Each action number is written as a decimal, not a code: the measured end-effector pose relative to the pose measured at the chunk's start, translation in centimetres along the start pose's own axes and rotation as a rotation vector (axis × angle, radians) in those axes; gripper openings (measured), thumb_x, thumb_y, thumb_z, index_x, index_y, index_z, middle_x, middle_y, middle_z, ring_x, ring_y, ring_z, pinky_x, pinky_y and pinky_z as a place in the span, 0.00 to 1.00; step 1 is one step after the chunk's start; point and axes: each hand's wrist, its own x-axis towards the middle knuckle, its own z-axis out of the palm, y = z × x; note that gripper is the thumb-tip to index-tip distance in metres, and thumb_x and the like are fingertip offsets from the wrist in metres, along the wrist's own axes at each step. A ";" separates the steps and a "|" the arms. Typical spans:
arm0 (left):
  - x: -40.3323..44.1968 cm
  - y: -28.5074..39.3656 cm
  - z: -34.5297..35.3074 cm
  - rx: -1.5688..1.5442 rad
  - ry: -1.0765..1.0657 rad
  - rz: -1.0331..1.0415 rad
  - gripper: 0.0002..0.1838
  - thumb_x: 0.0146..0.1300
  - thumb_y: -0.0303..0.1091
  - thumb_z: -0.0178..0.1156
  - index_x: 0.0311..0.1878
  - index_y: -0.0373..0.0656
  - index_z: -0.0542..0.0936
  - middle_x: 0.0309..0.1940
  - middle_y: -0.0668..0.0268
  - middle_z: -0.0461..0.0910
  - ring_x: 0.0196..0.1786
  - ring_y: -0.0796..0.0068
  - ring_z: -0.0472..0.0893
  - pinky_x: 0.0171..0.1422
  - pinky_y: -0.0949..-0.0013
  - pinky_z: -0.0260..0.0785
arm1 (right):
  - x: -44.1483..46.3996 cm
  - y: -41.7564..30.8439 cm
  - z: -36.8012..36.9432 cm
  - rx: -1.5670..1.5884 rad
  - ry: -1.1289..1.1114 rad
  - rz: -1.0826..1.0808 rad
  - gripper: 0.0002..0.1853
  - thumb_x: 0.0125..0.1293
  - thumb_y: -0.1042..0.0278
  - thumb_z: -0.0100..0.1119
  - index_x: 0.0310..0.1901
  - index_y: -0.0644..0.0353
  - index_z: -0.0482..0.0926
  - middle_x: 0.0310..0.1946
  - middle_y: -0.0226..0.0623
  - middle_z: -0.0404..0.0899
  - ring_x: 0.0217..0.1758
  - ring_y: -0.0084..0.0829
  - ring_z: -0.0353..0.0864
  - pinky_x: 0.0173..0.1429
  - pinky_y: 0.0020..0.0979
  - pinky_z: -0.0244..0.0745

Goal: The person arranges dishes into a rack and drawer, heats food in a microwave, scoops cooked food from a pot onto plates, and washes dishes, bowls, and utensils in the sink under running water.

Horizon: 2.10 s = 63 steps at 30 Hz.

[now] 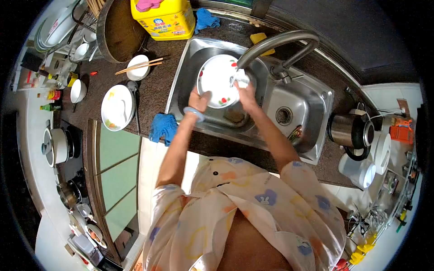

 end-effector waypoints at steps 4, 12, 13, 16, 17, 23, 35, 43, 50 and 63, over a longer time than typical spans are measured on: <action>1.7 3.2 -3.2 0.308 -0.246 -0.107 0.18 0.60 0.30 0.60 0.53 0.36 0.75 0.37 0.59 0.83 0.38 0.71 0.81 0.45 0.65 0.73 | 2.1 -7.5 -0.8 -0.462 -0.137 -0.332 0.22 0.55 0.80 0.59 0.53 0.60 0.71 0.44 0.43 0.80 0.49 0.38 0.80 0.54 0.36 0.76; 7.2 9.0 -0.3 1.136 -0.400 0.128 0.15 0.57 0.33 0.58 0.47 0.39 0.79 0.43 0.47 0.81 0.46 0.48 0.80 0.53 0.57 0.74 | -0.7 -15.2 3.1 -1.097 -0.566 -0.947 0.27 0.51 0.83 0.56 0.55 0.56 0.70 0.50 0.43 0.77 0.50 0.49 0.78 0.51 0.42 0.76; 7.2 9.6 -0.1 1.244 -0.383 0.113 0.15 0.57 0.33 0.58 0.48 0.42 0.80 0.43 0.50 0.81 0.46 0.49 0.81 0.53 0.57 0.74 | -0.5 -14.7 2.7 -1.030 -0.486 -0.891 0.24 0.51 0.81 0.57 0.53 0.56 0.71 0.46 0.45 0.78 0.48 0.48 0.80 0.50 0.42 0.77; 6.9 6.9 -0.2 0.929 -0.033 0.238 0.12 0.57 0.33 0.58 0.44 0.47 0.82 0.40 0.54 0.83 0.43 0.50 0.82 0.49 0.55 0.75 | -0.3 -13.2 1.4 -0.978 -0.312 -0.615 0.23 0.52 0.78 0.58 0.52 0.55 0.73 0.44 0.47 0.79 0.47 0.47 0.80 0.49 0.43 0.76; 6.9 5.3 -0.3 0.634 0.174 0.300 0.11 0.57 0.33 0.58 0.42 0.48 0.83 0.39 0.54 0.83 0.42 0.50 0.82 0.47 0.54 0.74 | -0.3 -12.7 0.9 -0.987 -0.215 -0.393 0.23 0.53 0.78 0.58 0.53 0.54 0.73 0.45 0.47 0.80 0.49 0.47 0.79 0.50 0.42 0.75; 1.1 -1.3 1.8 -0.235 0.226 -0.343 0.11 0.60 0.31 0.63 0.41 0.33 0.78 0.30 0.63 0.81 0.27 0.73 0.80 0.21 0.71 0.70 | -0.4 -4.8 -0.6 -0.423 0.301 -0.278 0.18 0.52 0.76 0.61 0.47 0.62 0.76 0.37 0.50 0.81 0.44 0.45 0.82 0.49 0.42 0.76; -0.3 0.8 -0.8 0.047 -0.170 -0.339 0.18 0.56 0.23 0.60 0.52 0.38 0.76 0.41 0.58 0.82 0.40 0.69 0.82 0.31 0.69 0.77 | 2.9 -5.0 -1.4 -0.653 -0.013 -0.350 0.19 0.54 0.76 0.60 0.50 0.57 0.75 0.44 0.46 0.80 0.48 0.43 0.80 0.54 0.41 0.74; 0.3 2.0 -0.1 -0.189 -0.349 -0.524 0.19 0.58 0.25 0.60 0.54 0.36 0.75 0.45 0.58 0.80 0.43 0.67 0.82 0.44 0.63 0.81 | 0.1 -12.7 3.2 -0.877 -0.355 -0.869 0.30 0.48 0.88 0.54 0.56 0.55 0.69 0.57 0.46 0.68 0.64 0.51 0.65 0.61 0.45 0.68; -0.9 2.7 0.6 -0.400 -0.281 -0.526 0.24 0.66 0.37 0.56 0.60 0.33 0.66 0.50 0.52 0.77 0.46 0.62 0.82 0.43 0.63 0.82 | -0.4 -10.2 2.2 -0.847 -0.094 -0.651 0.31 0.47 0.86 0.59 0.55 0.55 0.67 0.55 0.50 0.66 0.58 0.54 0.68 0.59 0.47 0.68; -1.0 -0.1 0.7 -0.307 0.027 -0.432 0.46 0.61 0.73 0.39 0.56 0.32 0.71 0.40 0.55 0.80 0.35 0.70 0.83 0.27 0.70 0.80 | -7.5 -7.5 2.0 -0.685 -0.445 -0.526 0.15 0.58 0.66 0.60 0.47 0.58 0.76 0.41 0.47 0.72 0.46 0.48 0.75 0.49 0.46 0.71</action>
